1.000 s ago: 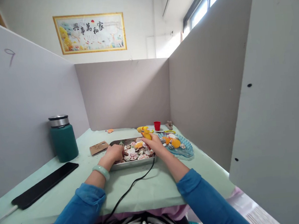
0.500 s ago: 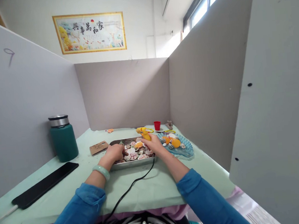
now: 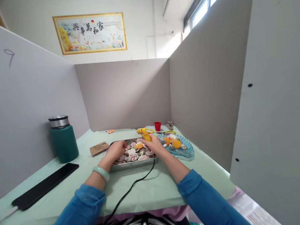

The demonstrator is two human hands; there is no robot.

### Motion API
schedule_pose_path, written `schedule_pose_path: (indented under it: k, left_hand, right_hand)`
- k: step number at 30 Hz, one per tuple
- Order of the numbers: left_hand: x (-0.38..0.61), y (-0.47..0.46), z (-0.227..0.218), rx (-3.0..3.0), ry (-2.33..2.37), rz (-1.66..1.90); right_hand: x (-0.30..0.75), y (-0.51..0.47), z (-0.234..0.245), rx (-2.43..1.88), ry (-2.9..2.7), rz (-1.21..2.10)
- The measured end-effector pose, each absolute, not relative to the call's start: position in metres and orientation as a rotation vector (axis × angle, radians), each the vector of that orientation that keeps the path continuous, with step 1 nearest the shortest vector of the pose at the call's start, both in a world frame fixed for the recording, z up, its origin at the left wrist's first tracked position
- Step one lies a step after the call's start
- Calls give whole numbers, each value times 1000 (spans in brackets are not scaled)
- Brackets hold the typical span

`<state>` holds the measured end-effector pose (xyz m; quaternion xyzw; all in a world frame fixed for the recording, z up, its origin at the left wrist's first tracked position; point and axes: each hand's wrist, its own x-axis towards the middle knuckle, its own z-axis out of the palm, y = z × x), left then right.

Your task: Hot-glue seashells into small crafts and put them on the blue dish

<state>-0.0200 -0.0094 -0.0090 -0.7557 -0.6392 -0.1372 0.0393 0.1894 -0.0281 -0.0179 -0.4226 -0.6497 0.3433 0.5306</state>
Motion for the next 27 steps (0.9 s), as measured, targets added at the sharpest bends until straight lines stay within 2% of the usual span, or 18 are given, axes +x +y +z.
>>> schedule_pose_path:
  k: [6,17,24,27]
  left_hand:
    - [-24,4,-17,-2502,-1921,-431]
    - [-24,7,-16,-2476,-1911,-791]
    - [-20,-1,-18,-2513,-1905,-378]
    - [-18,-7,-18,-2560,-1852,-349]
  right_hand:
    - [189,-29,-17,-1008,-1543,820]
    - [188,-27,-19,-968,-1528,830]
    - [177,-26,-9,-925,-1450,1023]
    - [164,-23,-3,-960,-1469,1088]
